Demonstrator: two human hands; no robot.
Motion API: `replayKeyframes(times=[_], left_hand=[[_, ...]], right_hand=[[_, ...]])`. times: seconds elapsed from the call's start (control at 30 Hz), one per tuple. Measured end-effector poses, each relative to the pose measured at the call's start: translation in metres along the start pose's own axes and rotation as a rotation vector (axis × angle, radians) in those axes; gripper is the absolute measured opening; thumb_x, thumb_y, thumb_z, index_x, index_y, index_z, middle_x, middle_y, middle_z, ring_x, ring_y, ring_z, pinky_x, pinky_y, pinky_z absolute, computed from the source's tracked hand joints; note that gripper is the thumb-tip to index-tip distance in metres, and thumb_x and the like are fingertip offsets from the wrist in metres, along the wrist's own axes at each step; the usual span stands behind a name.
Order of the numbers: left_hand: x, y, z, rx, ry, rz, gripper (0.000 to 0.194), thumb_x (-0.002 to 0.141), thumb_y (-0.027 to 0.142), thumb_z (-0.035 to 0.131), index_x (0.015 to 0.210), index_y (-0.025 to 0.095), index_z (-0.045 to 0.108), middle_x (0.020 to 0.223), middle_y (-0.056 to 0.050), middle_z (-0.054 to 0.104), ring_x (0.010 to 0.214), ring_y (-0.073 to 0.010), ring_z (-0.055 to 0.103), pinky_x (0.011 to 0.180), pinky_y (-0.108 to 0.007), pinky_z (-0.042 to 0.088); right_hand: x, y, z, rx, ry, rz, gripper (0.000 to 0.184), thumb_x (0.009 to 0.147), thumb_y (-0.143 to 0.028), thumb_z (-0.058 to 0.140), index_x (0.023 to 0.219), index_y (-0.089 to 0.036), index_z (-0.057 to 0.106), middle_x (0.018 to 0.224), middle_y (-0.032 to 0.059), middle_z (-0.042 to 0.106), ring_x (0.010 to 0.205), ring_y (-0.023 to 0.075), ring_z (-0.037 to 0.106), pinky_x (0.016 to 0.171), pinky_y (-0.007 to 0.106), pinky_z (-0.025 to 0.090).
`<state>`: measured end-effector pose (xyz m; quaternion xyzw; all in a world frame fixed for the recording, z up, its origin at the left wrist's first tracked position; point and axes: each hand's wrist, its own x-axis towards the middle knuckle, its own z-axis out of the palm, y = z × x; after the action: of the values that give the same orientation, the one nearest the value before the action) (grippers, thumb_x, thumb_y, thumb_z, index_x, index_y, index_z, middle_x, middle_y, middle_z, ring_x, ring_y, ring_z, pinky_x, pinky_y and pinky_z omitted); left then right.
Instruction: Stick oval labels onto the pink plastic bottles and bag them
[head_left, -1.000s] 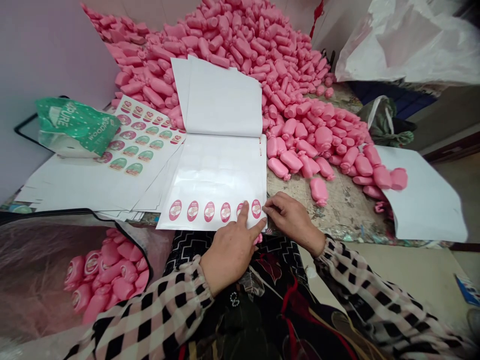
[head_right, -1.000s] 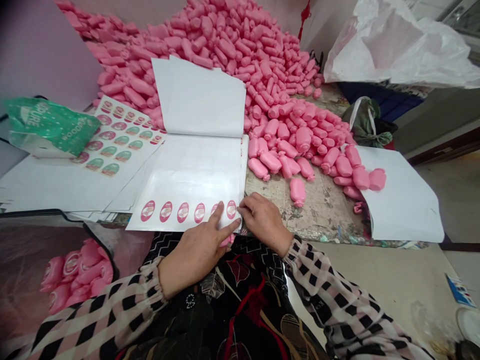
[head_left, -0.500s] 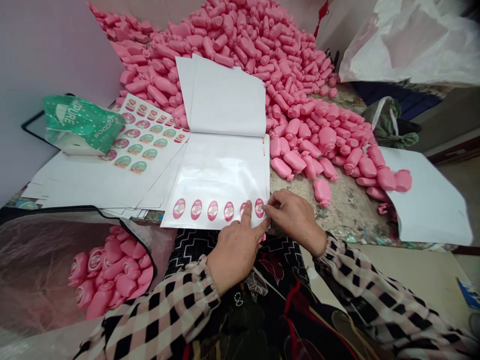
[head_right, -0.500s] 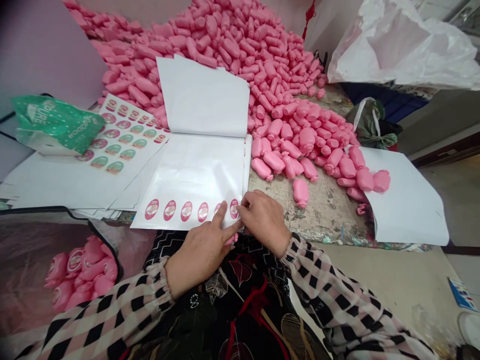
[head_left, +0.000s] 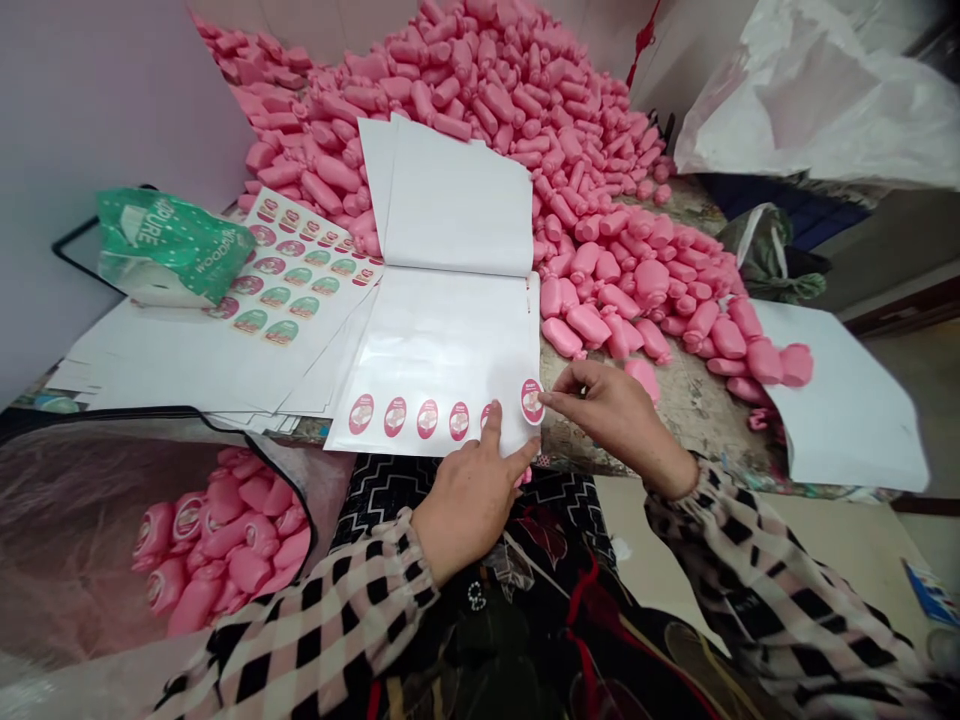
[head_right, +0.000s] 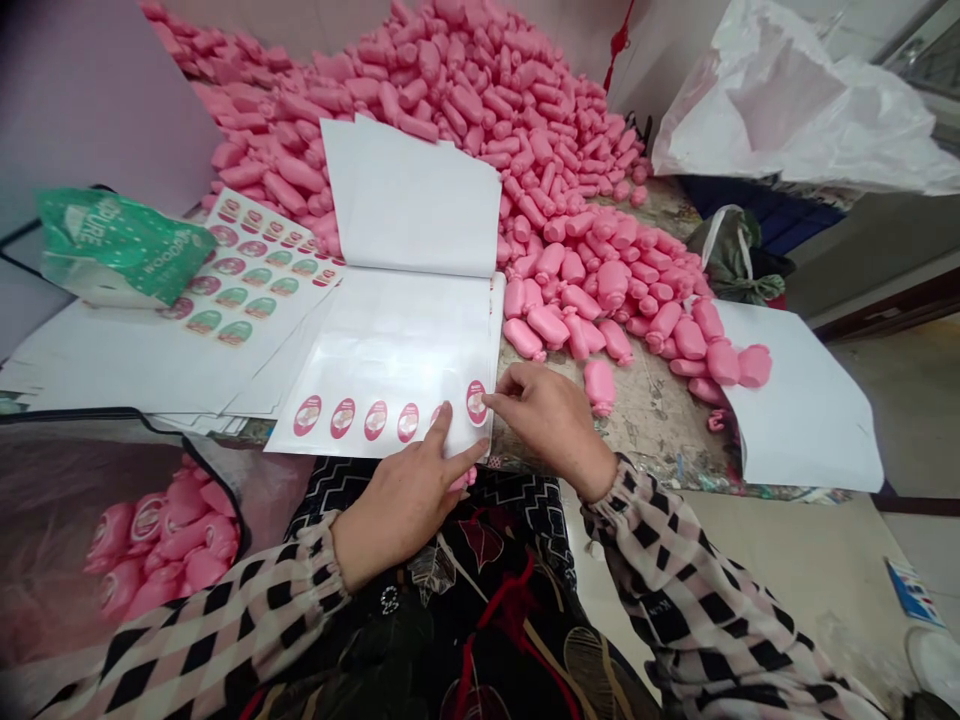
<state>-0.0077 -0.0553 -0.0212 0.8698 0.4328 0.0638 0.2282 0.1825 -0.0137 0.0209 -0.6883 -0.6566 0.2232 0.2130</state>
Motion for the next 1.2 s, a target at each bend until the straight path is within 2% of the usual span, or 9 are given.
replayKeyframes(times=[0.1, 0.13, 0.2, 0.3, 0.37, 0.5, 0.73, 1.07, 1.2], left_hand=[[-0.005, 0.0, -0.007, -0.403, 0.077, 0.021, 0.049, 0.084, 0.028, 0.058, 0.132, 0.031, 0.047, 0.145, -0.015, 0.036, 0.112, -0.0318, 0.053, 0.092, -0.049, 0.042], [-0.005, 0.0, -0.01, -0.621, 0.095, -0.015, 0.045, 0.084, 0.034, 0.059, 0.128, 0.03, 0.05, 0.135, -0.013, 0.048, 0.11, -0.0282, 0.054, 0.093, -0.045, 0.043], [-0.003, 0.001, -0.016, -1.148, 0.085, -0.147, 0.041, 0.086, 0.048, 0.053, 0.12, 0.026, 0.054, 0.108, -0.009, 0.062, 0.09, -0.0199, 0.06, 0.08, -0.034, 0.048], [0.005, 0.0, -0.022, -1.872, 0.022, -0.358, 0.046, 0.087, 0.061, 0.04, 0.107, 0.022, 0.054, 0.083, -0.004, 0.06, 0.061, -0.0113, 0.054, 0.057, -0.024, 0.046], [0.011, -0.002, -0.023, -2.114, 0.044, -0.449, 0.045, 0.086, 0.061, 0.042, 0.102, 0.021, 0.054, 0.08, -0.002, 0.057, 0.059, -0.0104, 0.052, 0.053, -0.023, 0.046], [0.017, -0.004, -0.021, -2.157, 0.082, -0.537, 0.045, 0.086, 0.058, 0.045, 0.104, 0.018, 0.055, 0.08, -0.002, 0.055, 0.063, -0.0112, 0.054, 0.053, -0.023, 0.047], [0.016, -0.004, -0.017, -2.079, 0.127, -0.402, 0.048, 0.086, 0.06, 0.044, 0.105, 0.017, 0.057, 0.091, -0.004, 0.055, 0.071, -0.0115, 0.055, 0.055, -0.022, 0.048], [0.014, -0.001, -0.022, -1.981, 0.142, -0.395, 0.057, 0.083, 0.067, 0.041, 0.105, 0.017, 0.055, 0.083, -0.002, 0.052, 0.066, -0.0103, 0.054, 0.056, -0.023, 0.048], [0.008, -0.001, -0.028, -1.764, 0.022, -0.404, 0.049, 0.08, 0.05, 0.061, 0.116, 0.021, 0.045, 0.083, 0.0, 0.054, 0.064, -0.0111, 0.058, 0.06, -0.027, 0.05]], right_hand=[[-0.005, 0.007, 0.002, 0.255, 0.098, 0.008, 0.023, 0.074, -0.04, 0.068, 0.068, -0.019, 0.06, 0.067, -0.0005, 0.059, 0.061, 0.0127, 0.049, 0.056, 0.027, 0.035], [-0.008, 0.007, 0.003, 0.364, 0.137, 0.006, 0.023, 0.075, -0.04, 0.068, 0.07, -0.019, 0.06, 0.068, -0.0006, 0.059, 0.062, 0.0124, 0.049, 0.057, 0.027, 0.036], [-0.016, 0.002, 0.007, 0.555, 0.199, -0.003, 0.021, 0.075, -0.038, 0.069, 0.074, -0.019, 0.06, 0.071, -0.001, 0.058, 0.064, 0.0118, 0.049, 0.06, 0.026, 0.039], [-0.029, -0.012, 0.015, 0.673, 0.172, -0.014, 0.019, 0.077, -0.036, 0.069, 0.076, -0.019, 0.06, 0.071, -0.0015, 0.057, 0.064, 0.0111, 0.048, 0.06, 0.025, 0.039], [-0.037, -0.02, 0.022, 0.666, 0.105, -0.028, 0.018, 0.077, -0.036, 0.069, 0.075, -0.019, 0.061, 0.07, -0.0015, 0.057, 0.064, 0.0109, 0.048, 0.059, 0.025, 0.039], [-0.046, -0.028, 0.033, 0.624, 0.03, -0.041, 0.02, 0.076, -0.038, 0.069, 0.073, -0.02, 0.061, 0.071, -0.0012, 0.058, 0.063, 0.0111, 0.05, 0.056, 0.024, 0.041], [-0.047, -0.033, 0.036, 0.698, -0.073, -0.011, 0.023, 0.078, -0.041, 0.066, 0.074, -0.02, 0.058, 0.07, -0.0008, 0.061, 0.061, 0.0126, 0.059, 0.058, 0.026, 0.049], [-0.048, -0.025, 0.043, 0.556, -0.066, -0.08, 0.021, 0.082, -0.04, 0.062, 0.077, -0.019, 0.06, 0.075, 0.0007, 0.063, 0.065, 0.0131, 0.061, 0.065, 0.028, 0.048], [-0.049, -0.019, 0.042, 0.379, -0.017, -0.159, 0.019, 0.084, -0.037, 0.061, 0.074, -0.02, 0.061, 0.074, 0.0001, 0.061, 0.07, 0.0136, 0.058, 0.067, 0.027, 0.044]])
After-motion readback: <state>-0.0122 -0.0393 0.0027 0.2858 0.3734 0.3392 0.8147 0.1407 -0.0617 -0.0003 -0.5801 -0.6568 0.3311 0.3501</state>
